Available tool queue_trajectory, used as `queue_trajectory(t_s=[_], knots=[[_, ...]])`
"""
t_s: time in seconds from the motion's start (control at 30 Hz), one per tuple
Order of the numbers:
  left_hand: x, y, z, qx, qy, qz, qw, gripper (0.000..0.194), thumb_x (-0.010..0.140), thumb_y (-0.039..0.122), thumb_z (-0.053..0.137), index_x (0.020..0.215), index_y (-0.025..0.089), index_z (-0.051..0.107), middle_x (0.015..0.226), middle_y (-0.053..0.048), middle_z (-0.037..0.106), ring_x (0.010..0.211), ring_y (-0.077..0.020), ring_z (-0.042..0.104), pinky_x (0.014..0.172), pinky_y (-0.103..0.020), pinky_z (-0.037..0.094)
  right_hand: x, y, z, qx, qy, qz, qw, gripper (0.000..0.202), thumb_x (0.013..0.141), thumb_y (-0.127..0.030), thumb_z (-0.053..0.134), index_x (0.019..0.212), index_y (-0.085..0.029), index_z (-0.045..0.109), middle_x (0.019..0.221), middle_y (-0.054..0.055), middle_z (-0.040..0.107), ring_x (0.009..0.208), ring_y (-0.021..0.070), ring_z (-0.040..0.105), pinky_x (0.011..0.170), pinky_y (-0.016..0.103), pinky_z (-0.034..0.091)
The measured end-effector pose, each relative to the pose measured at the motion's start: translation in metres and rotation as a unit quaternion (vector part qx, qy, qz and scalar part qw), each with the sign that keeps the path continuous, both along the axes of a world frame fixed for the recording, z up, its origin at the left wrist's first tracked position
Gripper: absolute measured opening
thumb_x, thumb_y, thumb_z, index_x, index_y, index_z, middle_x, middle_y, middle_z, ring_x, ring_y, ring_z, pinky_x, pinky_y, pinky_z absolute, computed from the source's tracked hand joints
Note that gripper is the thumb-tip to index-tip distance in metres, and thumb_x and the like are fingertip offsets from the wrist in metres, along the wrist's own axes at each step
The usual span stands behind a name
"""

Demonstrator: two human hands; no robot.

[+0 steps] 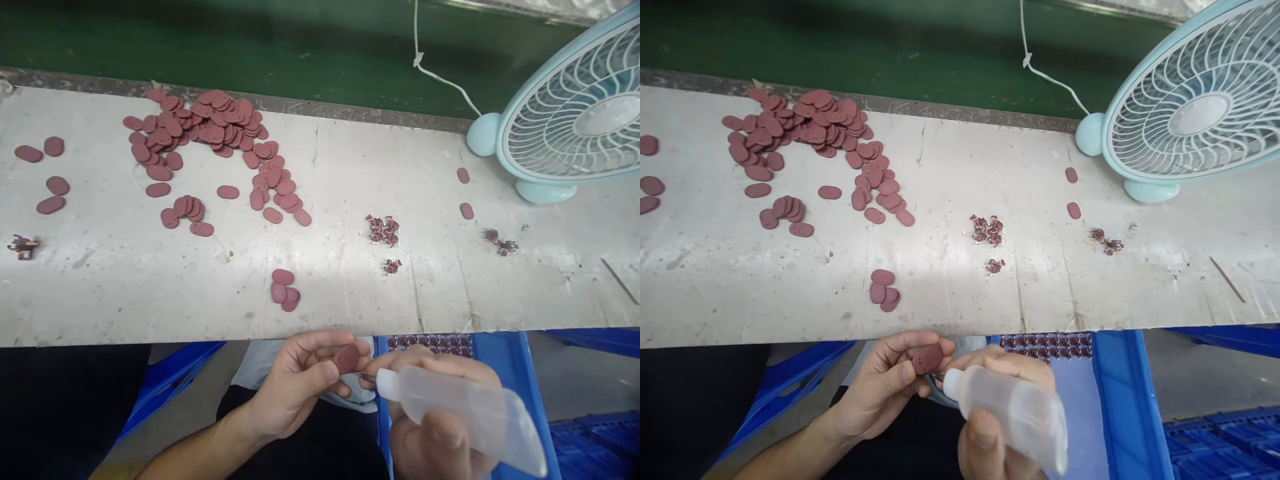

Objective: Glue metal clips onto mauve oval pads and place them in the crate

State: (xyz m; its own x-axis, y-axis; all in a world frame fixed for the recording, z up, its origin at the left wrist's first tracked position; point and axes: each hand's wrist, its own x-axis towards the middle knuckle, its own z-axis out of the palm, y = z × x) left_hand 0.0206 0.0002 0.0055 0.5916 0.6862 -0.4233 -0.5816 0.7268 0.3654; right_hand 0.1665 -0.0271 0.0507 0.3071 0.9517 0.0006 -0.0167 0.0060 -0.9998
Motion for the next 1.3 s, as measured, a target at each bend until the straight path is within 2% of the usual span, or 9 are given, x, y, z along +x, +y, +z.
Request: queue_trajectory(t_s=[0.17, 0.33, 0.43, 0.53, 0.63, 0.7, 0.9, 1.1, 1.3], knots=[[-0.002, 0.001, 0.001, -0.006, 0.003, -0.001, 1.000, 0.026, 0.086, 0.023, 0.078, 0.112, 0.021, 0.078, 0.117, -0.011, 0.079, 0.103, -0.0224, 0.076, 0.071, -0.017, 0.060, 0.049, 0.020, -0.002, -0.015, 0.379, -0.048, 0.924, 0.027, 0.087, -0.046, 0.062, 0.106, -0.027, 0.065, 0.075, 0.001, 0.064, 0.058, 0.0175, 0.066, 0.043, 0.027, 0.056], [-0.003, 0.003, 0.003, -0.006, 0.007, 0.002, 1.000, 0.025, 0.087, 0.022, 0.076, 0.112, 0.021, 0.078, 0.117, -0.011, 0.079, 0.104, -0.0231, 0.076, 0.071, -0.017, 0.060, 0.131, 0.057, -0.051, -0.092, 0.866, 0.053, 0.489, 0.024, 0.081, -0.016, 0.069, 0.102, -0.022, 0.060, 0.068, -0.003, 0.054, 0.058, 0.0149, 0.062, 0.035, 0.022, 0.052], [-0.005, 0.003, 0.002, -0.008, 0.011, 0.006, 1.000, 0.025, 0.088, 0.022, 0.075, 0.114, 0.021, 0.078, 0.118, -0.011, 0.079, 0.106, -0.0228, 0.076, 0.071, -0.016, 0.059, 0.153, 0.069, -0.066, -0.111, 0.914, 0.086, 0.380, 0.030, 0.077, 0.000, 0.067, 0.095, -0.022, 0.061, 0.066, -0.005, 0.053, 0.055, 0.0127, 0.060, 0.030, 0.019, 0.047], [-0.008, 0.004, 0.002, -0.016, 0.023, 0.008, 1.000, 0.024, 0.089, 0.022, 0.074, 0.113, 0.021, 0.078, 0.118, -0.011, 0.079, 0.106, -0.0227, 0.076, 0.070, -0.015, 0.059, 0.139, 0.060, -0.055, -0.070, 0.867, 0.089, 0.486, 0.036, 0.077, 0.002, 0.068, 0.103, -0.022, 0.063, 0.067, -0.006, 0.055, 0.054, 0.0108, 0.059, 0.027, 0.015, 0.042], [-0.010, 0.005, 0.002, -0.025, 0.030, 0.012, 0.999, 0.024, 0.089, 0.024, 0.074, 0.112, 0.021, 0.078, 0.119, -0.012, 0.078, 0.105, -0.0228, 0.076, 0.070, -0.015, 0.059, 0.104, 0.044, -0.032, 0.007, 0.510, 0.011, 0.860, 0.029, 0.085, -0.013, 0.071, 0.112, -0.023, 0.066, 0.069, -0.007, 0.060, 0.046, 0.0069, 0.054, 0.028, 0.014, 0.037], [-0.010, 0.006, 0.003, -0.027, 0.028, 0.014, 0.999, 0.024, 0.088, 0.024, 0.075, 0.112, 0.020, 0.078, 0.118, -0.012, 0.078, 0.104, -0.0226, 0.076, 0.069, -0.015, 0.060, 0.083, 0.042, -0.021, -0.014, 0.183, -0.047, 0.982, 0.021, 0.086, -0.021, 0.074, 0.106, -0.022, 0.070, 0.069, -0.005, 0.065, 0.048, 0.0084, 0.056, 0.038, 0.018, 0.043], [-0.011, 0.006, 0.005, -0.024, 0.025, 0.009, 0.999, 0.024, 0.089, 0.023, 0.074, 0.112, 0.019, 0.078, 0.116, -0.012, 0.079, 0.102, -0.0217, 0.076, 0.069, -0.015, 0.060, 0.072, 0.085, -0.019, -0.244, -0.434, -0.024, 0.867, 0.039, 0.091, -0.057, 0.060, 0.078, -0.021, 0.068, 0.062, 0.002, 0.068, 0.063, 0.0219, 0.064, 0.063, 0.034, 0.041], [-0.015, 0.006, 0.004, -0.031, 0.035, 0.014, 0.999, 0.024, 0.087, 0.024, 0.076, 0.110, 0.018, 0.079, 0.115, -0.013, 0.079, 0.097, -0.0214, 0.077, 0.065, -0.015, 0.059, 0.075, 0.095, -0.022, -0.223, -0.444, -0.002, 0.868, 0.022, 0.086, -0.043, 0.068, 0.079, -0.022, 0.063, 0.066, 0.000, 0.068, 0.065, 0.0196, 0.063, 0.065, 0.032, 0.043], [-0.017, 0.011, 0.003, -0.008, 0.059, 0.030, 0.998, 0.026, 0.087, 0.025, 0.076, 0.112, 0.020, 0.078, 0.119, -0.014, 0.078, 0.100, -0.0228, 0.076, 0.066, -0.016, 0.058, 0.059, 0.052, -0.003, -0.151, -0.142, 0.052, 0.977, 0.024, 0.086, -0.035, 0.076, 0.105, -0.022, 0.072, 0.085, 0.004, 0.074, 0.071, 0.0175, 0.069, 0.061, 0.029, 0.057]])
